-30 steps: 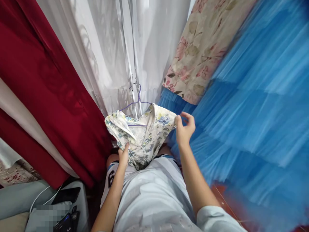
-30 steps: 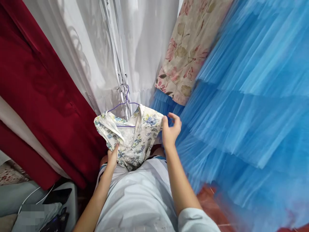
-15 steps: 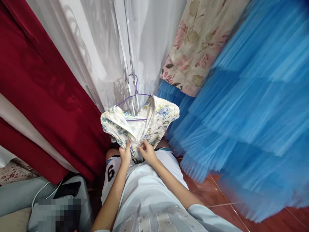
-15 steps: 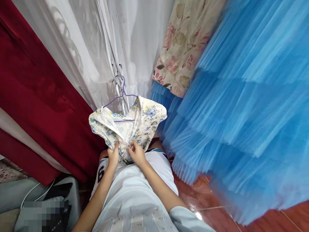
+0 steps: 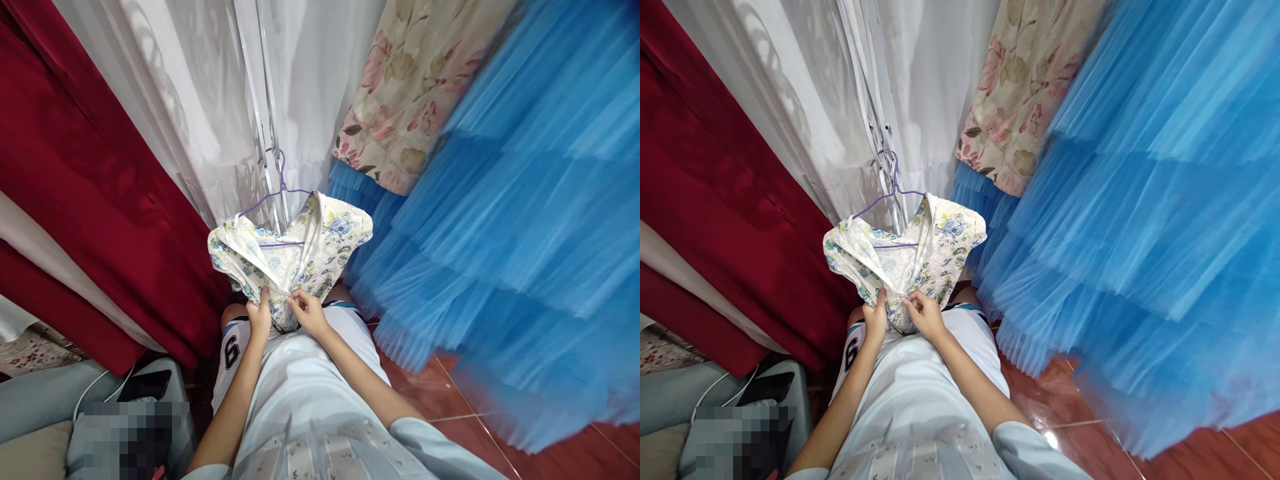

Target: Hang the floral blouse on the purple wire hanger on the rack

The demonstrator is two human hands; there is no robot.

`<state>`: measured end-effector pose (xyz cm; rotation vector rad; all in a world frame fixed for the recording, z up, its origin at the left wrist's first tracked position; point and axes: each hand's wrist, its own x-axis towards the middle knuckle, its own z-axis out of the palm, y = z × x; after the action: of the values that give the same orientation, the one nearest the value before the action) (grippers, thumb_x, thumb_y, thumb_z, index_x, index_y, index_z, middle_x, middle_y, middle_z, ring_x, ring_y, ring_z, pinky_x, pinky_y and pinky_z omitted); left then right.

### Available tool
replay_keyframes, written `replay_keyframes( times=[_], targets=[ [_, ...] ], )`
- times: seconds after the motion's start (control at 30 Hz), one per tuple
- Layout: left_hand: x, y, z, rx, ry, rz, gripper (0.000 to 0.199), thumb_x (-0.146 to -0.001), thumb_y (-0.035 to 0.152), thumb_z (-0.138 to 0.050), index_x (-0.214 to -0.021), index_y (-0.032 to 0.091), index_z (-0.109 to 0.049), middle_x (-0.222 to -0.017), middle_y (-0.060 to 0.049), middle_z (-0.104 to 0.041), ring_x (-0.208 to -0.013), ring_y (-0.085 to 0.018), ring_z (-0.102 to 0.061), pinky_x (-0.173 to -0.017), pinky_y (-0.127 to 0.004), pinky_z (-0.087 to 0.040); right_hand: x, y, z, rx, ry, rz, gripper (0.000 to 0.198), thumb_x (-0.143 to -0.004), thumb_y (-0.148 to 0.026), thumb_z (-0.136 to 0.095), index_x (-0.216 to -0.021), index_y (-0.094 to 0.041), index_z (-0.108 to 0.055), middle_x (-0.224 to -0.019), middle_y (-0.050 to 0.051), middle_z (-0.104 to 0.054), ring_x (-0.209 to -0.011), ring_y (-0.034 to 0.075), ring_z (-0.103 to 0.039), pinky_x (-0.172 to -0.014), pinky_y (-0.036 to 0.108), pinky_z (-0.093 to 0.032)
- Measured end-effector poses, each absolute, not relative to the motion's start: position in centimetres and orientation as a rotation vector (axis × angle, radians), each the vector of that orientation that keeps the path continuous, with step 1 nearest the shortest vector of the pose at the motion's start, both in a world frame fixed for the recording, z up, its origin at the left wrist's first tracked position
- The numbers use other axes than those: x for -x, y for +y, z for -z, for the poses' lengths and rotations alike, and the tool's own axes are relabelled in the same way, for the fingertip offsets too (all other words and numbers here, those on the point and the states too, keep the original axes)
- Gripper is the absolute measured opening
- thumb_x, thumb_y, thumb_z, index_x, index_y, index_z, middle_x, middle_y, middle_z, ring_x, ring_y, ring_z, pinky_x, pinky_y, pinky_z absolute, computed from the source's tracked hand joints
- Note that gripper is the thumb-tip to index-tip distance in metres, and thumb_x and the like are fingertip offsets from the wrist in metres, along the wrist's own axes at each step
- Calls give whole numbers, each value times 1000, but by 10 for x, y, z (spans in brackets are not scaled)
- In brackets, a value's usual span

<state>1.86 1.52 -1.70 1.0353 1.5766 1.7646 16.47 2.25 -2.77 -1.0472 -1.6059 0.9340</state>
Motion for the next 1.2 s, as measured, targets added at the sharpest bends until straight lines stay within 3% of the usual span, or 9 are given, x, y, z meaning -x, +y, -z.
replay_keyframes(
  times=[0.23, 0.4, 0.5, 0.6, 0.7, 0.8, 0.93, 1.03, 1.2],
  targets=[
    [-13, 15, 25, -1113, 1594, -1815, 45, -87, 45, -61, -122, 19, -53, -128, -14, -61, -122, -26, -57, -104, -38, -44, -166, 18, 23, 1028, -1543, -915, 30, -88, -49, -53, -78, -21, -57, -53, -4, -46, -50, 14, -41, -53, 27, -34],
    [-7, 3, 19, -1415, 1811, -2047, 65, -82, 37, -68, -136, 20, -36, -137, -19, -45, -124, -27, -50, -101, -40, -44, -169, 16, 24, 1032, -1478, -887, 27, -87, -45, -56, -76, -20, -56, -54, -4, -45, -50, 13, -39, -51, 26, -32],
    [-11, -1, 12, -1797, 1815, -2091, 55, -81, 29, -70, -129, 18, -45, -128, -17, -49, -123, -28, -47, -102, -44, -42, -169, 16, 26, 1032, -1477, -885, 26, -86, -43, -56, -75, -20, -56, -54, -4, -46, -49, 12, -39, -50, 25, -32],
    [-22, -1, 12, -2178, 1558, -1807, 32, -84, 19, -64, -116, 20, -57, -111, -11, -58, -111, -24, -55, -99, -42, -44, -168, 16, 27, 1010, -1487, -879, 25, -86, -40, -56, -73, -19, -56, -54, -4, -47, -50, 12, -39, -50, 24, -32],
    [-29, 2, 18, -2296, 1417, -1575, 24, -86, 16, -61, -109, 21, -63, -105, -9, -60, -104, -22, -58, -94, -39, -47, -168, 16, 27, 975, -1513, -873, 22, -85, -36, -56, -71, -20, -54, -55, -4, -47, -51, 12, -40, -51, 24, -33],
    [-29, 6, 25, -2305, 1394, -1575, 16, -87, 17, -61, -101, 21, -67, -99, -7, -62, -97, -21, -60, -88, -36, -48, -169, 15, 27, 939, -1533, -875, 19, -84, -32, -56, -70, -20, -51, -57, -4, -47, -52, 12, -41, -52, 24, -33],
    [-23, 9, 29, -2240, 1332, -1640, 12, -89, 19, -60, -96, 20, -70, -91, -6, -64, -89, -18, -61, -83, -33, -50, -172, 17, 29, 821, -1594, -875, 8, -76, -21, -58, -80, -20, -51, -68, -2, -53, -62, 14, -47, -60, 25, -39],
    [-22, 9, 29, -2209, 1267, -1683, 13, -88, 19, -62, -96, 20, -72, -89, -6, -63, -85, -17, -61, -80, -31, -52, -172, 20, 31, 845, -1618, -811, 20, -72, -20, -60, -90, -20, -52, -78, 0, -57, -70, 16, -51, -65, 27, -42],
    [-25, 7, 28, -2221, 1244, -1738, 13, -84, 19, -67, -95, 22, -74, -88, -5, -60, -78, -15, -60, -74, -29, -52, -169, 26, 34, 937, -1677, -675, 10, -82, -27, -56, -76, -20, -52, -70, 0, -52, -68, 17, -48, -65, 28, -39]
  ],
)
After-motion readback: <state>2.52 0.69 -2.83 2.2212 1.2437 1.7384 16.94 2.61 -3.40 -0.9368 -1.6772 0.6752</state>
